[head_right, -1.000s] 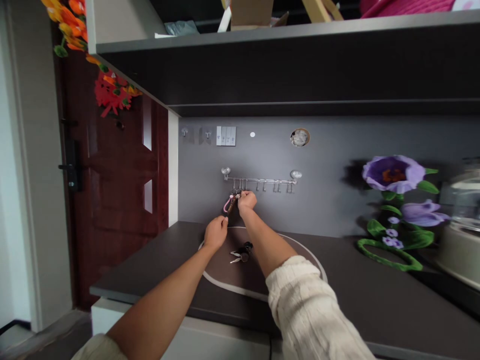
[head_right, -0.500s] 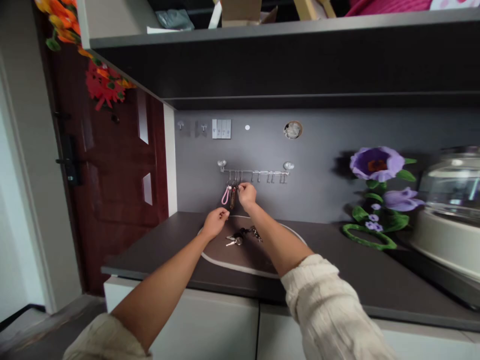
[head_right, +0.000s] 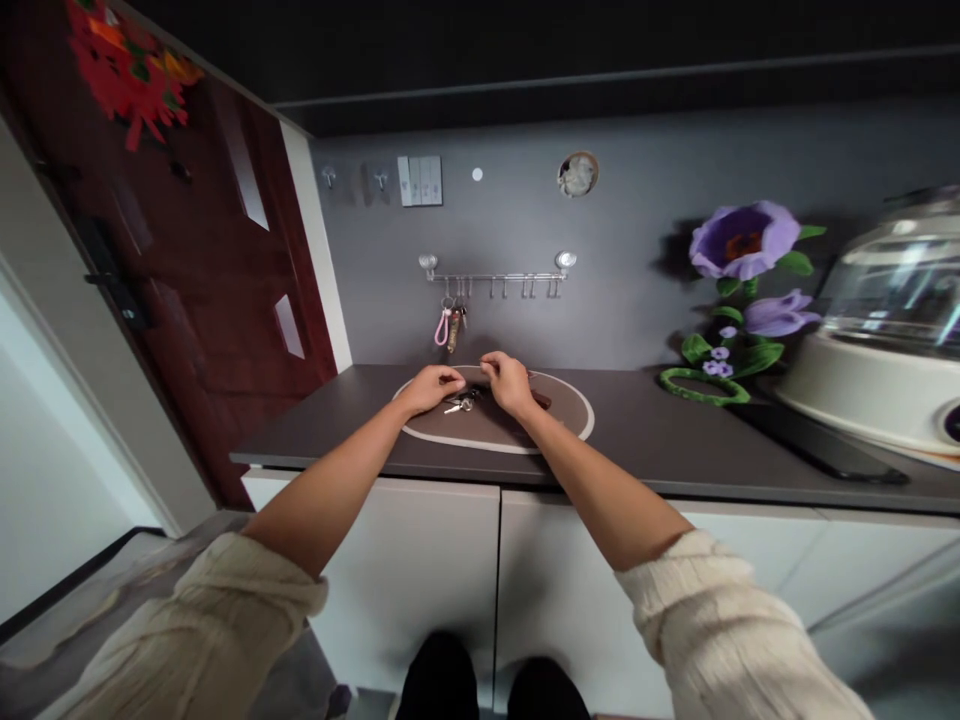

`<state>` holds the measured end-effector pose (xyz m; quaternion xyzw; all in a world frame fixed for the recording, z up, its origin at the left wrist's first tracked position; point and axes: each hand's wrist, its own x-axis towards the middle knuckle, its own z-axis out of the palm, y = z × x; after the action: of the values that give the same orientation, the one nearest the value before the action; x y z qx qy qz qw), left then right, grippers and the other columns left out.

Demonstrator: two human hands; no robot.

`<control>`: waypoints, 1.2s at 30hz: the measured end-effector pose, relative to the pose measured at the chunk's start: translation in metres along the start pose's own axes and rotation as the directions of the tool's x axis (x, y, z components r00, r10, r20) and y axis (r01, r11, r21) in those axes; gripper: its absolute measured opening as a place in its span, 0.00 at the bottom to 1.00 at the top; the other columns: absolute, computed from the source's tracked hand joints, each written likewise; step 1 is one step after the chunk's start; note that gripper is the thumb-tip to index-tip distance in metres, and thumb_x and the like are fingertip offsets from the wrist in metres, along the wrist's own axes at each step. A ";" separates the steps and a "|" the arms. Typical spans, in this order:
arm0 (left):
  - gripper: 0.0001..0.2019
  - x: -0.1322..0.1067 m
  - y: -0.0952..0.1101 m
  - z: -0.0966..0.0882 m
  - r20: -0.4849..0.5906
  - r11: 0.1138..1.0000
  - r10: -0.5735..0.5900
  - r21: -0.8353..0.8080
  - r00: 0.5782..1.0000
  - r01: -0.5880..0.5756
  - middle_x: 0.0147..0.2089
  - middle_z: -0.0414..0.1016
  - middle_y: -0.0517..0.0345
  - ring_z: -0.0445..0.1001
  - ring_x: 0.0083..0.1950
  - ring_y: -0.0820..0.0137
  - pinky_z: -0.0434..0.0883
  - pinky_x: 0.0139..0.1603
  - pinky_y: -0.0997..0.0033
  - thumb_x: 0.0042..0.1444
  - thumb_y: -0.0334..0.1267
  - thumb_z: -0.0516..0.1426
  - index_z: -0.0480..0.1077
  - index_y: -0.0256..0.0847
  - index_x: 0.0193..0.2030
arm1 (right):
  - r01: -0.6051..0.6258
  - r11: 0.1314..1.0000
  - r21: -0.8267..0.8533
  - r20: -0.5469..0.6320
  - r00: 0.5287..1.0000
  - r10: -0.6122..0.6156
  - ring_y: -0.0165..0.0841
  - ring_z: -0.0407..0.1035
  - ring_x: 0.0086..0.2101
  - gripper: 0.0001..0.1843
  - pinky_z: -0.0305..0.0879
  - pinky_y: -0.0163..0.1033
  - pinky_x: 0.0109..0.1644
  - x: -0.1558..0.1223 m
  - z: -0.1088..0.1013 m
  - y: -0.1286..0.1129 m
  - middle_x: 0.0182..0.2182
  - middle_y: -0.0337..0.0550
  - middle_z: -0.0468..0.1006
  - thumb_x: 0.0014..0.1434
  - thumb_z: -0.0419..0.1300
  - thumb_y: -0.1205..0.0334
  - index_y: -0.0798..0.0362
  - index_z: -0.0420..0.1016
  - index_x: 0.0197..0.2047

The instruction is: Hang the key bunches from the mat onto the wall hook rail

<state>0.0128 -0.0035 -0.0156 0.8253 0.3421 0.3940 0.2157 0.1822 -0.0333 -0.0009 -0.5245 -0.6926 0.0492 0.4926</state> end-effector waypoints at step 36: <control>0.08 0.001 -0.011 -0.002 0.144 0.959 -0.075 -0.260 0.987 0.111 0.27 0.72 0.58 0.68 0.29 0.77 0.65 0.38 0.71 0.46 0.36 0.57 0.69 0.32 0.31 | 0.146 0.973 -0.181 0.207 0.972 -0.107 0.31 0.67 0.33 0.09 0.58 0.33 0.40 -0.019 0.001 0.005 0.32 0.44 0.77 0.54 0.53 0.65 0.54 0.74 0.34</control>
<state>0.0073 0.0048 -0.0210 0.7960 0.3092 0.3702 0.3657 0.1840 -0.0457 -0.0165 -0.5175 -0.7713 0.0009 0.3705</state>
